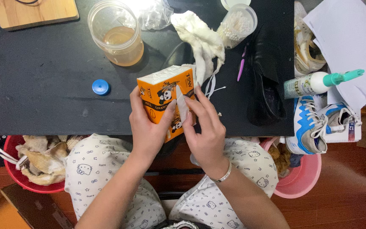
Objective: The person cleans a black leather shoe by first wiping it with a tissue, then scrubbing with a toothbrush dipped in liquid, and finally wiping again with fresh tissues. The person handles the shoe, tissues, toothbrush, and a liquid container during the process.
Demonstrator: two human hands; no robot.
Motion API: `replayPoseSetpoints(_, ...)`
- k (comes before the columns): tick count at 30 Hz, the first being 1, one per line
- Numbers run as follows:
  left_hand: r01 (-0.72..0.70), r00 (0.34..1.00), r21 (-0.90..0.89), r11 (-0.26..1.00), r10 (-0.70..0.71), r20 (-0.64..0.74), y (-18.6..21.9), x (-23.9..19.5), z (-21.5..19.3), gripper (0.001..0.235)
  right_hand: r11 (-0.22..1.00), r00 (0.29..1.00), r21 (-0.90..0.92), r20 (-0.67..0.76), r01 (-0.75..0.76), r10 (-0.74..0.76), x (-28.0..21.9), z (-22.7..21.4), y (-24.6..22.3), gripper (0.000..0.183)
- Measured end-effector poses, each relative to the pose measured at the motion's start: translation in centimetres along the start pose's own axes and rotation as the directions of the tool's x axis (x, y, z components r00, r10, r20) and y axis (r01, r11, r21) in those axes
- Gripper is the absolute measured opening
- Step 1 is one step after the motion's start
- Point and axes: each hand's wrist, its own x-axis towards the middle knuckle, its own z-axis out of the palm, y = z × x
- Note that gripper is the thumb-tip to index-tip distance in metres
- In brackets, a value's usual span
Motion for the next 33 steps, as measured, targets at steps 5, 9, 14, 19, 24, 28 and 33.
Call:
replayPoseSetpoints(5, -0.014, 0.997, -0.090, 0.996, 0.007, -0.075, -0.4, -0.1, 0.0, 0.057, 0.982, 0.987, -0.102, 0.022, 0.159, -0.158, 1.5, -1.2, -2.0, 0.042)
replayPoseSetpoints(9, -0.036, 0.998, -0.058, 0.998, 0.033, -0.058, -0.3, -0.2, -0.1, 0.057, 0.975, 0.979, -0.113, 0.090, 0.191, -0.181, 2.5, -2.0, -2.0, 0.049)
replayPoseSetpoints(14, -0.036, 0.999, -0.020, 0.999, 0.036, -0.004, 0.1, -0.3, -0.3, 0.058, 0.960, 0.955, -0.100, 0.172, 0.262, -0.243, 3.0, -3.2, -1.4, 0.055)
replayPoseSetpoints(19, -0.068, 0.997, 0.027, 0.997, 0.067, 0.029, 0.4, -0.2, -0.6, 0.060, 0.967, 0.958, -0.067, 0.170, 0.245, -0.230, 3.1, -3.5, -1.2, 0.058)
replayPoseSetpoints(24, -0.123, 0.991, 0.119, 0.985, 0.116, 0.060, 1.0, -0.4, -0.7, 0.064, 0.989, 0.975, 0.044, 0.169, 0.141, -0.146, 2.7, -3.2, -0.8, 0.051)
replayPoseSetpoints(28, -0.171, 0.983, 0.164, 0.972, 0.157, 0.096, 1.1, -0.5, -0.7, 0.067, 0.990, 0.973, 0.055, 0.184, 0.133, -0.141, 2.6, -3.0, -0.4, 0.036)
replayPoseSetpoints(33, -0.158, 0.983, 0.132, 0.979, 0.143, 0.113, 1.4, -0.3, -0.9, 0.066, 0.986, 0.964, -0.003, 0.212, 0.165, -0.161, 2.9, -3.2, -0.6, 0.027)
